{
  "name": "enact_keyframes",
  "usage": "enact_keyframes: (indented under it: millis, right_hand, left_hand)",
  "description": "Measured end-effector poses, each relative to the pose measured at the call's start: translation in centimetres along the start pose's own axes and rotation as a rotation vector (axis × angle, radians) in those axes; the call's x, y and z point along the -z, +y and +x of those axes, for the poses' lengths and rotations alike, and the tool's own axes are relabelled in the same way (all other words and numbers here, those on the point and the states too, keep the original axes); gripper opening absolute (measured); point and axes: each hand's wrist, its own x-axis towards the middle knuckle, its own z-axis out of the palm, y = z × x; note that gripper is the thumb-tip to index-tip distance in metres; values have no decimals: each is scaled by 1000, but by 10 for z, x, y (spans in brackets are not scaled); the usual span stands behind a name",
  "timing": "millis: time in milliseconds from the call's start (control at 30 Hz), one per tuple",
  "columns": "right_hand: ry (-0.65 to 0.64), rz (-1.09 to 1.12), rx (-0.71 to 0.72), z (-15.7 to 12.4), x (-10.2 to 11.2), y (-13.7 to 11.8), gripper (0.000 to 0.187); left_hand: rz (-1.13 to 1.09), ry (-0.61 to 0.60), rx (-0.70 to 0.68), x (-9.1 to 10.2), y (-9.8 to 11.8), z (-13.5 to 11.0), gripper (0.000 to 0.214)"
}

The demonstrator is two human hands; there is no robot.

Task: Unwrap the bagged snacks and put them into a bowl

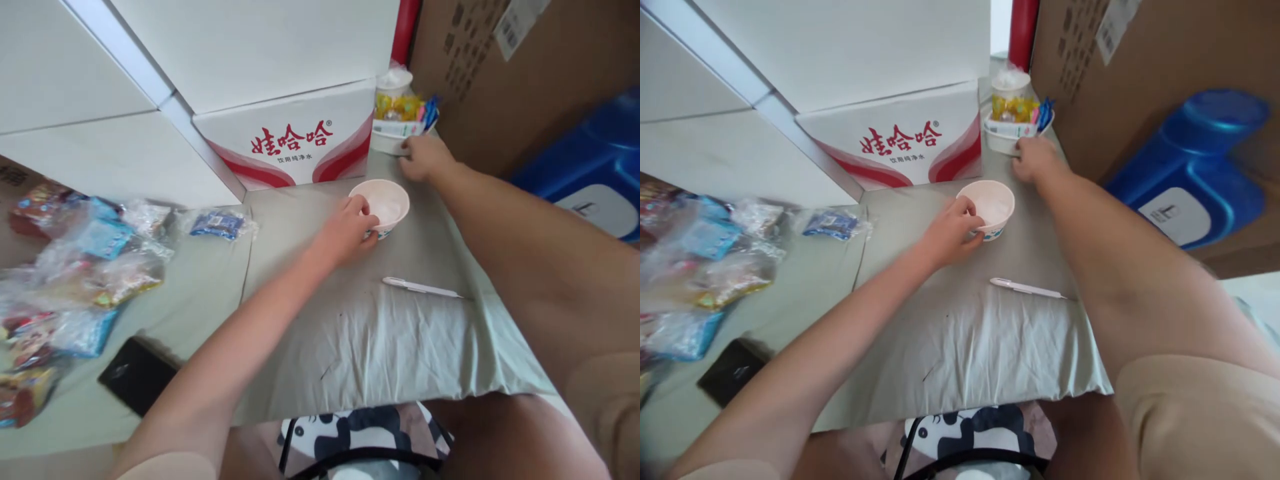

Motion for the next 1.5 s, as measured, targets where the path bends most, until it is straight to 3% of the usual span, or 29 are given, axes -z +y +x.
enact_keyframes:
  millis: [67,133,200,267,300,400,500,567,633,767,833,967,1133,1200,1300,1400,1500]
  right_hand:
    - [21,118,-6,11,2,-2,33]
    - [142,296,-72,-1,11,-4,28]
    - [348,492,-147,-33,21,-4,26]
    - [430,504,-145,-79,24,-2,21]
    - [420,516,-126,-104,23,0,21]
    - [149,525,-14,-168,9,8,32]
    - [-32,377,26,-197,-5,15,28]
    - [-50,285,40,-197,-8,19,25]
    - [-39,214,54,-184,-6,21,25]
    - [-145,91,-13,-139,2,18,35]
    - [-229,47,-26,-116,3,14,47]
    - [-379,-45,-64,-96,0,7,73]
    - [-380,-167,90,-127,5,-6,58]
    - [-364,-196,152,-140,11,-26,44]
    - [-307,-218,290,-152,19,-84,25]
    - [-227,-161,542,-164,17,-175,22]
    - [-209,-122,748,-181,3,-283,24]
  left_hand:
    - [-42,59,-4,-6,-2,11,10]
    - [-70,126,0,-12,0,20,6]
    - [-89,178,16,-19,7,28,3]
    - [-106,195,54,-27,18,37,2]
    - [-115,190,81,-30,24,42,2]
    - [-160,168,120,-36,42,57,16]
    - [-235,230,93,-30,59,54,37]
    - [-273,293,109,-21,70,31,39]
    - [-279,306,133,-12,81,-8,37]
    - [-248,326,180,1,97,-99,25]
    - [-234,360,215,5,100,-131,26]
    - [-247,422,246,8,97,-159,29]
    - [-365,477,305,14,92,-176,28]
    - [-438,421,326,22,92,-187,26]
    - [-502,173,465,37,93,-204,16]
    - [-473,-63,549,52,93,-220,30]
    - [-518,-177,454,65,92,-236,35]
